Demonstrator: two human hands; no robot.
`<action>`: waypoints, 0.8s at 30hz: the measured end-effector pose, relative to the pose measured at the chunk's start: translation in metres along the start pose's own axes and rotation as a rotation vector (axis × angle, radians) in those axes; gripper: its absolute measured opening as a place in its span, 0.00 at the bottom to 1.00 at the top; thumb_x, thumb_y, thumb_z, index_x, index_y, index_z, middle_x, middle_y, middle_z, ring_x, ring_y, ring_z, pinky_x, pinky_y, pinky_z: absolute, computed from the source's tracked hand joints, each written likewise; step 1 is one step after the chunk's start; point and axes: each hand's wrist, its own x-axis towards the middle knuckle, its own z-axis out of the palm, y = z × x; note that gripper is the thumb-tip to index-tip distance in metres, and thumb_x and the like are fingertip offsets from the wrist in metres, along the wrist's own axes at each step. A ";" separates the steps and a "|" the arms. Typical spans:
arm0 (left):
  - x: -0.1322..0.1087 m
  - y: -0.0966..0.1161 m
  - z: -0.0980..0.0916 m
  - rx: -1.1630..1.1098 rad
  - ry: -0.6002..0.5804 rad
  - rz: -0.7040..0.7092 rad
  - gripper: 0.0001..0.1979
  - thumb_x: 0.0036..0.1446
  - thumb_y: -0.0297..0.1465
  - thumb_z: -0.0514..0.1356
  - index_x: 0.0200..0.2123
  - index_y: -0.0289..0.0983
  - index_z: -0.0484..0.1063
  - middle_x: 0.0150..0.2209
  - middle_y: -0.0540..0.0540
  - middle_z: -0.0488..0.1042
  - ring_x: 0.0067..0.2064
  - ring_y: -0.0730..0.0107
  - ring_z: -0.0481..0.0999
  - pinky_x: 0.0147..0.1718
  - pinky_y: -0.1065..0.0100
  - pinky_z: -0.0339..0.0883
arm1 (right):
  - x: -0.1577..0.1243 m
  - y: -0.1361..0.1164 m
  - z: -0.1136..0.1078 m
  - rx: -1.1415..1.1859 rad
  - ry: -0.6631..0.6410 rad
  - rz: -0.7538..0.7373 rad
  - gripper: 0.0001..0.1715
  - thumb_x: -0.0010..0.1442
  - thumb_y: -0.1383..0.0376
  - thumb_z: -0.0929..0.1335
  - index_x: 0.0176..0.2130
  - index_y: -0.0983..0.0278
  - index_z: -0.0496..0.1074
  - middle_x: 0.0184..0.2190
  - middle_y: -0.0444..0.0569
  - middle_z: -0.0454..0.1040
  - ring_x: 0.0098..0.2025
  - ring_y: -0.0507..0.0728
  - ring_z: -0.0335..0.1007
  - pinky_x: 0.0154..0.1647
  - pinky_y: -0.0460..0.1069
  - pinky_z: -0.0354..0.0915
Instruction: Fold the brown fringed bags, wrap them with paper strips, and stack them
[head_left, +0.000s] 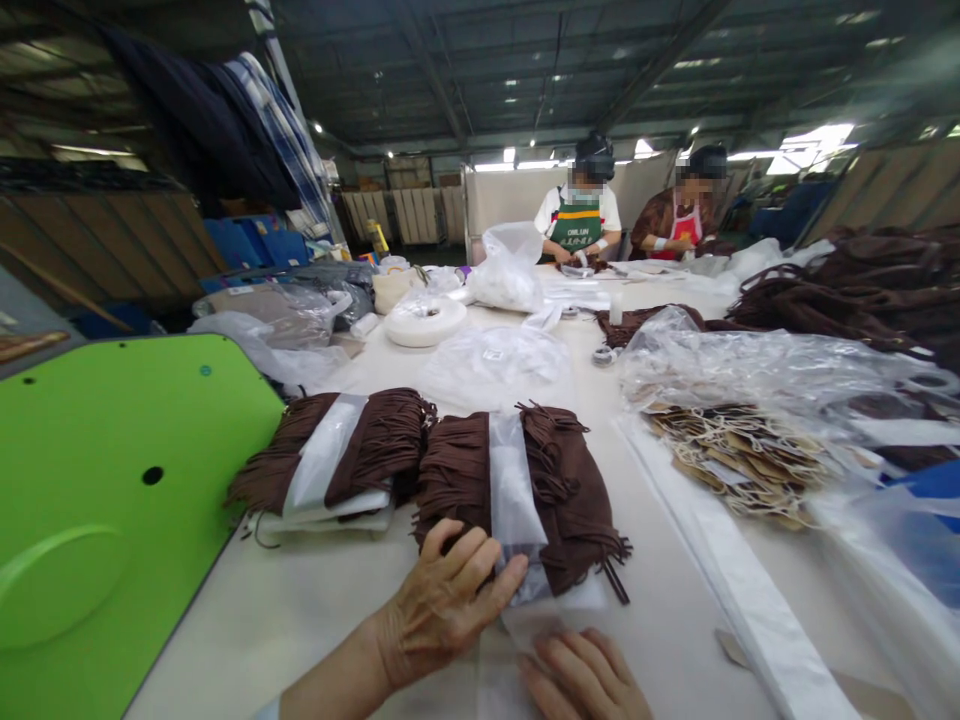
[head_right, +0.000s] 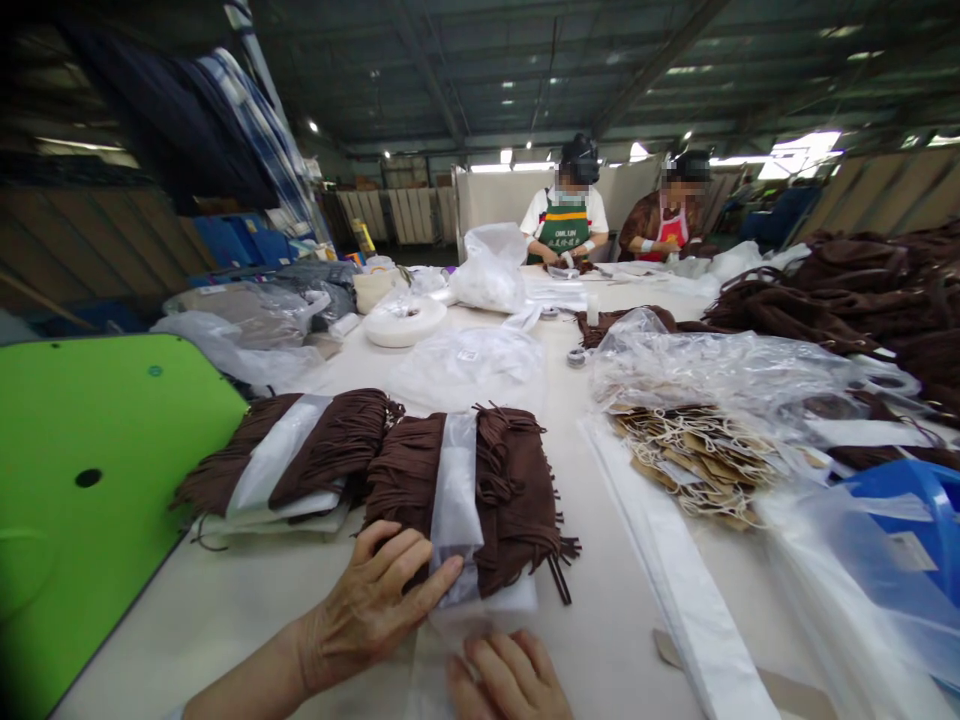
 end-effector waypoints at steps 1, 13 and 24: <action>0.000 0.000 0.001 -0.008 0.004 0.008 0.17 0.58 0.21 0.51 0.50 0.35 0.67 0.45 0.42 0.70 0.49 0.61 0.65 0.50 0.55 0.52 | 0.001 0.000 0.002 0.003 -0.013 -0.002 0.17 0.62 0.70 0.59 0.45 0.58 0.72 0.34 0.46 0.78 0.37 0.53 0.74 0.39 0.48 0.70; 0.002 -0.005 0.003 -0.161 0.093 -0.009 0.14 0.60 0.25 0.51 0.47 0.36 0.69 0.48 0.44 0.73 0.49 0.63 0.67 0.45 0.61 0.57 | -0.016 -0.010 0.015 0.252 -0.011 0.499 0.21 0.56 0.74 0.60 0.47 0.61 0.69 0.40 0.53 0.71 0.42 0.57 0.69 0.39 0.50 0.69; -0.002 -0.007 0.006 -0.187 0.084 -0.001 0.14 0.61 0.26 0.51 0.48 0.36 0.68 0.49 0.44 0.72 0.51 0.61 0.65 0.47 0.60 0.56 | 0.020 -0.021 0.018 0.409 -0.284 0.543 0.28 0.49 0.72 0.68 0.49 0.53 0.69 0.44 0.49 0.72 0.44 0.60 0.66 0.42 0.54 0.65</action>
